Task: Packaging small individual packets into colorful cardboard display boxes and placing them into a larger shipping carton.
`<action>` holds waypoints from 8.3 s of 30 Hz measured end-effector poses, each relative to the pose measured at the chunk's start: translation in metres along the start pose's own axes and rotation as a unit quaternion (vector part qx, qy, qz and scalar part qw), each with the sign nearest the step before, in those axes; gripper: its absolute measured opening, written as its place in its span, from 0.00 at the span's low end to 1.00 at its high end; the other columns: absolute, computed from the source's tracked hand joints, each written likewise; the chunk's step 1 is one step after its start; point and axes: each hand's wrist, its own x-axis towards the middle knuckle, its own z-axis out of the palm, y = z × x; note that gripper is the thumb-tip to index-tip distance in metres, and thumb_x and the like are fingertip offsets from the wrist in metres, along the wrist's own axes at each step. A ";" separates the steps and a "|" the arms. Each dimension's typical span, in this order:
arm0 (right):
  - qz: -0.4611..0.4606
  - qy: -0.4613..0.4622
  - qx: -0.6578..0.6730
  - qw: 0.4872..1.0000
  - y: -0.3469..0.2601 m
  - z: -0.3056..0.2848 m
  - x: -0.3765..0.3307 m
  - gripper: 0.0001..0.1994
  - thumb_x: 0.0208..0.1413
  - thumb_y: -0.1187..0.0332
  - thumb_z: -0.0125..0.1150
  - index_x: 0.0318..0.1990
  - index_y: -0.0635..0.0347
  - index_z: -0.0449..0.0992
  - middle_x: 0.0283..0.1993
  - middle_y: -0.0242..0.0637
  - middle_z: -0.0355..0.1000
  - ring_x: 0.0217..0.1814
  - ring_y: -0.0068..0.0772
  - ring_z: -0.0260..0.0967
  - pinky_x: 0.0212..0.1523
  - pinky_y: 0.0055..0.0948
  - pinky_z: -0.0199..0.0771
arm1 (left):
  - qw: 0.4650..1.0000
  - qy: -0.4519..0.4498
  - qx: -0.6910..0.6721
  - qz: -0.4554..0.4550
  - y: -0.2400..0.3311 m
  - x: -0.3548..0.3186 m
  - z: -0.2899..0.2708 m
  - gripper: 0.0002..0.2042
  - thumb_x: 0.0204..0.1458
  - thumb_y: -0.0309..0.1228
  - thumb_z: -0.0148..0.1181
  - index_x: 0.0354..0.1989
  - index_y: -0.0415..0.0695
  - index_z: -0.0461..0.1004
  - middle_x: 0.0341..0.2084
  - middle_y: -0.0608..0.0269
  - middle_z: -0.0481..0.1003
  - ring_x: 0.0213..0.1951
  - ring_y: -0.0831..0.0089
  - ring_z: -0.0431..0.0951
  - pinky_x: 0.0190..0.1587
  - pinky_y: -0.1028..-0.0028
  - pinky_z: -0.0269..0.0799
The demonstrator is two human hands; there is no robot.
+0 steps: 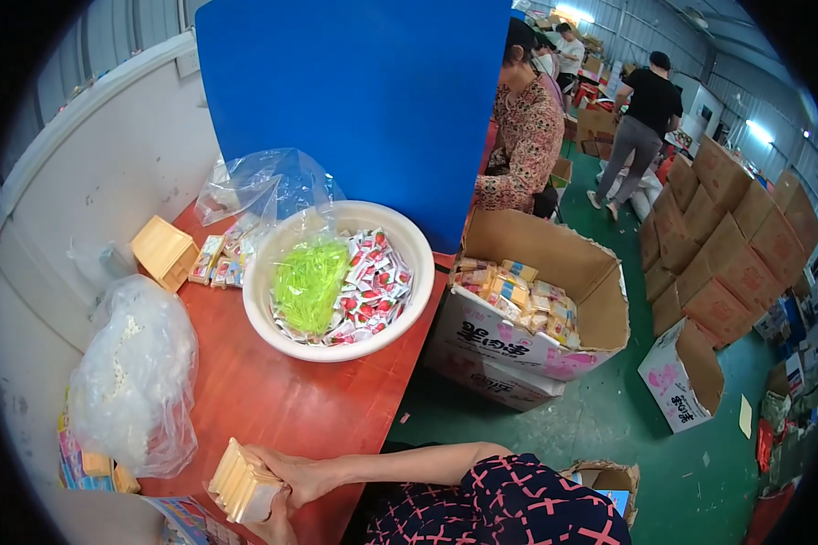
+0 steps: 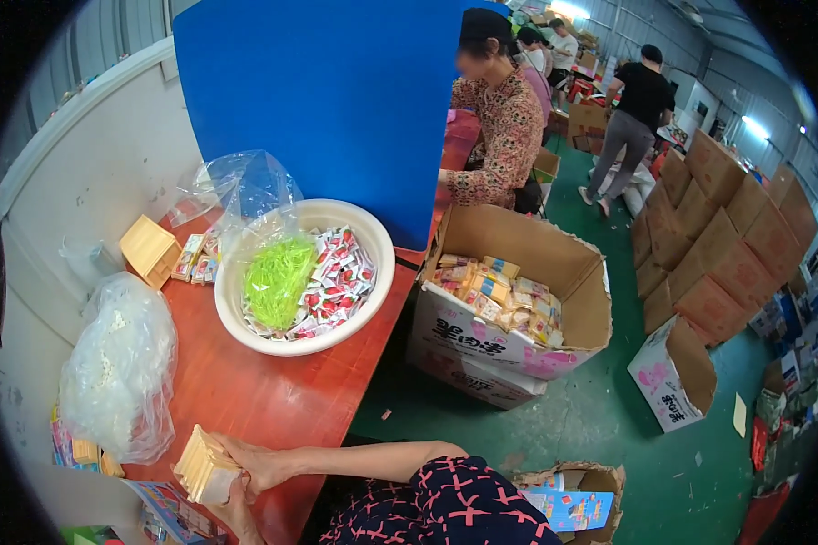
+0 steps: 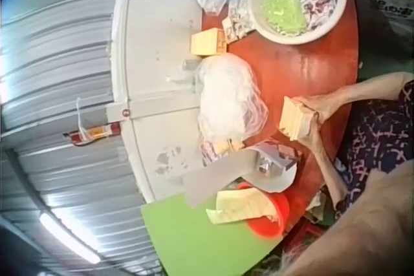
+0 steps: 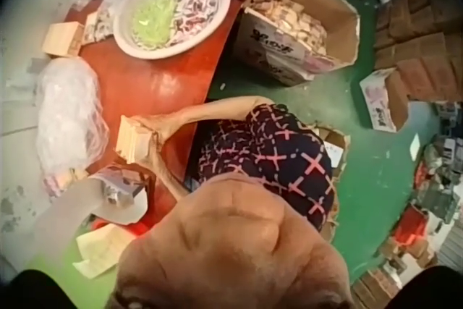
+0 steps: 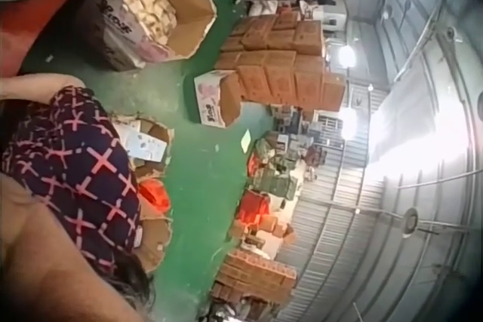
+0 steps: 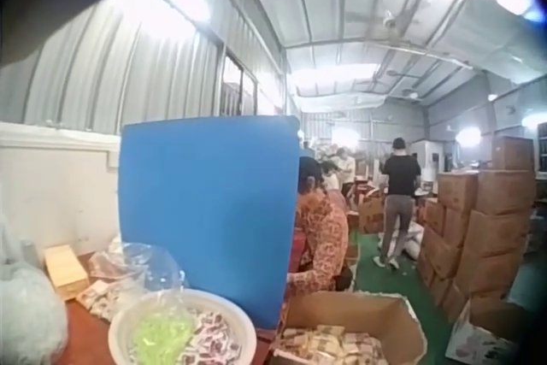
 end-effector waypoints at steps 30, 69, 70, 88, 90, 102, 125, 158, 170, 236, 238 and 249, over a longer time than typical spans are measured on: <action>-0.062 -0.010 -0.082 0.995 0.035 -0.027 0.001 0.47 0.31 0.66 0.72 0.60 0.58 0.48 0.54 0.45 0.58 0.57 0.46 0.55 0.55 0.40 0.55 | 0.869 -0.159 0.416 0.218 0.020 0.047 -0.007 0.34 0.47 0.45 0.52 0.57 0.34 0.54 0.55 0.50 0.56 0.54 0.61 0.61 0.54 0.62 0.57; -0.021 -0.079 -0.044 0.996 0.012 0.008 0.009 0.50 0.31 0.67 0.69 0.63 0.63 0.42 0.58 0.50 0.51 0.62 0.51 0.48 0.61 0.40 0.48 | 0.988 0.027 -0.023 -0.150 -0.042 -0.047 -0.029 0.29 0.37 0.23 0.65 0.52 0.34 0.61 0.45 0.54 0.68 0.44 0.66 0.71 0.48 0.69 0.67; -0.017 -0.093 -0.059 0.994 0.006 0.011 0.009 0.49 0.33 0.67 0.69 0.63 0.62 0.42 0.59 0.50 0.50 0.63 0.50 0.47 0.60 0.41 0.49 | 0.988 0.023 -0.038 -0.147 -0.038 -0.052 -0.035 0.29 0.38 0.24 0.64 0.52 0.34 0.61 0.45 0.54 0.69 0.44 0.65 0.71 0.48 0.69 0.67; 0.184 -0.068 0.138 0.971 0.021 0.007 0.012 0.37 0.27 0.75 0.74 0.51 0.66 0.63 0.47 0.36 0.68 0.47 0.27 0.66 0.48 0.28 0.70 | 0.978 0.024 -0.168 -0.118 -0.025 -0.025 -0.005 0.58 0.31 0.44 0.72 0.63 0.40 0.31 0.60 0.55 0.46 0.62 0.66 0.47 0.62 0.66 0.47; 0.183 -0.066 0.122 0.973 0.015 0.008 0.015 0.35 0.27 0.77 0.72 0.50 0.67 0.64 0.46 0.37 0.69 0.46 0.27 0.67 0.46 0.29 0.71 | 0.995 -0.006 -0.047 -0.089 -0.023 -0.026 -0.012 0.58 0.33 0.45 0.71 0.63 0.39 0.28 0.63 0.54 0.39 0.65 0.66 0.39 0.64 0.67 0.40; 0.229 -0.034 0.198 0.952 0.031 -0.030 0.028 0.41 0.24 0.74 0.72 0.54 0.66 0.58 0.46 0.40 0.68 0.46 0.35 0.69 0.44 0.37 0.74 | 0.846 0.165 0.480 0.163 0.078 -0.048 -0.098 0.19 0.38 0.26 0.65 0.41 0.40 0.69 0.40 0.54 0.71 0.42 0.57 0.70 0.45 0.64 0.65; 0.148 0.023 0.471 0.869 0.047 -0.108 -0.015 0.48 0.23 0.70 0.74 0.59 0.64 0.56 0.55 0.46 0.63 0.58 0.47 0.59 0.58 0.48 0.59 | 0.905 0.115 0.402 0.076 0.054 -0.028 -0.010 0.16 0.38 0.23 0.63 0.38 0.40 0.69 0.39 0.52 0.70 0.41 0.59 0.71 0.46 0.63 0.64; 0.305 -0.207 -0.091 0.925 -0.144 -0.053 0.120 0.49 0.16 0.77 0.70 0.57 0.72 0.56 0.47 0.44 0.68 0.46 0.36 0.67 0.47 0.30 0.66 | 0.746 0.292 0.568 0.189 0.074 -0.042 -0.089 0.24 0.40 0.29 0.62 0.48 0.39 0.63 0.46 0.50 0.66 0.46 0.50 0.68 0.44 0.63 0.64; 0.415 -0.668 -0.387 0.482 -0.125 0.095 0.210 0.33 0.27 0.68 0.70 0.49 0.64 0.67 0.43 0.41 0.71 0.44 0.32 0.67 0.46 0.28 0.66 | 0.898 0.238 0.362 0.078 0.057 -0.024 -0.085 0.19 0.45 0.17 0.51 0.48 0.36 0.61 0.33 0.45 0.72 0.33 0.52 0.75 0.33 0.64 0.72; 0.215 -0.599 -0.450 0.626 -0.061 0.081 0.168 0.19 0.43 0.61 0.63 0.37 0.68 0.72 0.34 0.49 0.72 0.41 0.45 0.70 0.39 0.39 0.67 | 0.919 0.106 0.378 0.042 0.063 -0.035 -0.100 0.23 0.43 0.12 0.52 0.51 0.34 0.61 0.47 0.41 0.67 0.46 0.51 0.71 0.45 0.65 0.71; 0.201 -0.602 -0.461 0.620 -0.059 0.080 0.167 0.19 0.44 0.61 0.62 0.37 0.68 0.72 0.35 0.48 0.72 0.41 0.44 0.69 0.39 0.39 0.67 | 0.923 0.102 0.371 0.033 0.065 -0.034 -0.099 0.23 0.43 0.12 0.52 0.51 0.34 0.61 0.47 0.41 0.67 0.47 0.51 0.71 0.46 0.66 0.71; 0.200 -0.621 -0.457 0.605 -0.050 0.074 0.158 0.16 0.46 0.61 0.60 0.36 0.67 0.71 0.34 0.46 0.71 0.40 0.44 0.69 0.40 0.37 0.67 | 0.918 0.140 0.371 0.025 0.058 -0.043 -0.086 0.22 0.45 0.12 0.50 0.52 0.34 0.61 0.47 0.43 0.68 0.47 0.54 0.72 0.46 0.66 0.70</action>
